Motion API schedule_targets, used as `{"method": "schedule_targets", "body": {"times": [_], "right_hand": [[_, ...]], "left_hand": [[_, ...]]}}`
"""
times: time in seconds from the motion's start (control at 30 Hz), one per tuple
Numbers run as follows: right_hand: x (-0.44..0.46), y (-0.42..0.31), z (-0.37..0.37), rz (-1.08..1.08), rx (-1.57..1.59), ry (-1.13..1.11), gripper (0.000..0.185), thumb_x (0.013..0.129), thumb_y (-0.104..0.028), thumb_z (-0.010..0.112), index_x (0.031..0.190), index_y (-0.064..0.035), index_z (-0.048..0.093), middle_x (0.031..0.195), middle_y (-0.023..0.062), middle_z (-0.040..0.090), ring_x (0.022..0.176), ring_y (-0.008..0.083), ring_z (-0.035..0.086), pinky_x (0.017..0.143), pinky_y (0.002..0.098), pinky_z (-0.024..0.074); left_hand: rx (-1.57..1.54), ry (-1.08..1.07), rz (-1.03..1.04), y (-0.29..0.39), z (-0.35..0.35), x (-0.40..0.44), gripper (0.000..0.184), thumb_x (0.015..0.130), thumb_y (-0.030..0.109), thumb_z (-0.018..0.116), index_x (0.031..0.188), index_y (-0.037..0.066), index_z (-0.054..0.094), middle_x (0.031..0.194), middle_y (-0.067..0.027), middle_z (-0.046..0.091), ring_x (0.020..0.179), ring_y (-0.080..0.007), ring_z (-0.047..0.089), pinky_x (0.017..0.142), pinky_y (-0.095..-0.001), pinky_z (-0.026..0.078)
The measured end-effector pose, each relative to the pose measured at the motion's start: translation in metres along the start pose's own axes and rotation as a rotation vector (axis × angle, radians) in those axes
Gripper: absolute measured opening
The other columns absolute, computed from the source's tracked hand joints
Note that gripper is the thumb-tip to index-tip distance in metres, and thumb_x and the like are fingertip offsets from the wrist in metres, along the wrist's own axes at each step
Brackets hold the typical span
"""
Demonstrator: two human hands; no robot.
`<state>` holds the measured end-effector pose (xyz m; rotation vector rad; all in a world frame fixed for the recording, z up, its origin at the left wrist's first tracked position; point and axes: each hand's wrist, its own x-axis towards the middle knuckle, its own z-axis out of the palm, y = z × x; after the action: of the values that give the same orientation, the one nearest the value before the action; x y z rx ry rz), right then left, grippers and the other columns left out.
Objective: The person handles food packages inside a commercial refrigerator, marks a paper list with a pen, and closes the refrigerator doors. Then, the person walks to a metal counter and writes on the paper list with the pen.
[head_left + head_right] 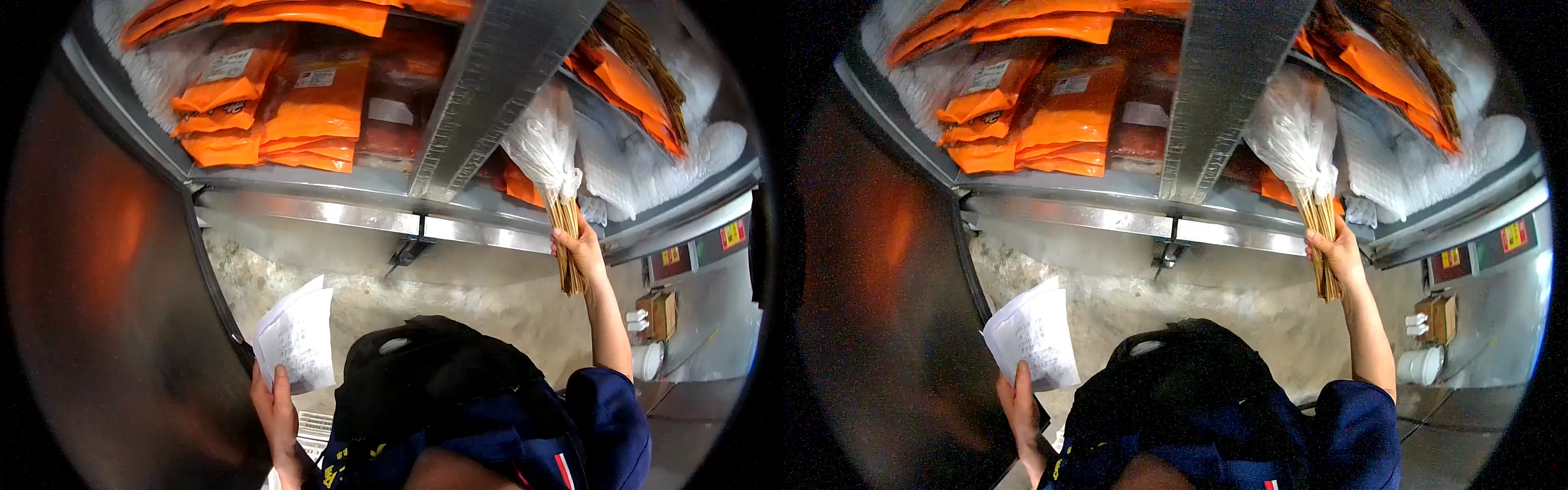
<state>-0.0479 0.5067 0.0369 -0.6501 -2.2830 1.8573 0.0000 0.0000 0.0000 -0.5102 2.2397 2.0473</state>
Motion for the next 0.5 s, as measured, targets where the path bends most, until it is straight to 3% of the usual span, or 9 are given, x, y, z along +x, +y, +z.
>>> {"method": "schedule_targets", "body": {"times": [0.17,0.23,0.3,0.37,0.5], "right_hand": [[-0.008,0.014,-0.006,-0.025,-0.059,0.101,0.047,0.079,-0.006,0.065,0.12,-0.0013,0.044,0.079,0.0033,0.057,0.061,0.0103,0.055,0.055,0.024,0.0481],[-0.012,0.029,-0.005,-0.099,-0.047,0.134,0.06,0.077,-0.005,0.067,0.129,-0.0011,0.037,0.095,0.0043,0.057,0.07,0.0086,0.055,0.056,0.0218,0.0462],[-0.011,0.031,-0.011,-0.059,-0.137,0.122,0.063,0.076,-0.006,0.068,0.13,-0.0014,0.036,0.098,0.0044,0.057,0.074,0.0081,0.054,0.058,0.022,0.0472],[-0.018,0.024,-0.02,-0.085,-0.028,0.083,0.064,0.075,-0.007,0.07,0.129,-0.0013,0.037,0.098,0.0048,0.057,0.074,0.0086,0.054,0.06,0.0229,0.0476],[-0.015,0.021,-0.035,-0.157,-0.038,0.079,0.059,0.074,-0.01,0.071,0.125,-0.0007,0.042,0.094,0.0056,0.059,0.071,0.0112,0.057,0.064,0.0234,0.0475]], "left_hand": [[0.003,0.123,-0.073,0.0,0.004,-0.005,0.032,0.09,0.019,0.051,0.109,-0.008,0.051,0.1,-0.0097,0.056,0.091,-0.0146,0.05,0.082,-0.0271,0.038],[-0.092,0.204,0.062,-0.003,0.006,0.0,0.029,0.089,0.017,0.053,0.104,-0.009,0.051,0.096,-0.0088,0.055,0.086,-0.0151,0.05,0.078,-0.0295,0.041],[0.018,0.116,-0.049,-0.005,-0.005,0.013,0.047,0.086,0.025,0.058,0.116,-0.009,0.045,0.108,-0.0166,0.053,0.096,-0.0247,0.053,0.085,-0.0382,0.043],[0.053,0.054,-0.046,0.015,0.01,-0.001,0.035,0.084,0.021,0.062,0.106,-0.006,0.055,0.094,-0.0113,0.057,0.081,-0.0193,0.052,0.07,-0.0341,0.044],[-0.004,0.16,0.028,0.005,0.027,-0.006,0.029,0.085,0.024,0.061,0.091,-0.005,0.058,0.083,-0.01,0.057,0.071,-0.0185,0.051,0.061,-0.0329,0.043]]}}
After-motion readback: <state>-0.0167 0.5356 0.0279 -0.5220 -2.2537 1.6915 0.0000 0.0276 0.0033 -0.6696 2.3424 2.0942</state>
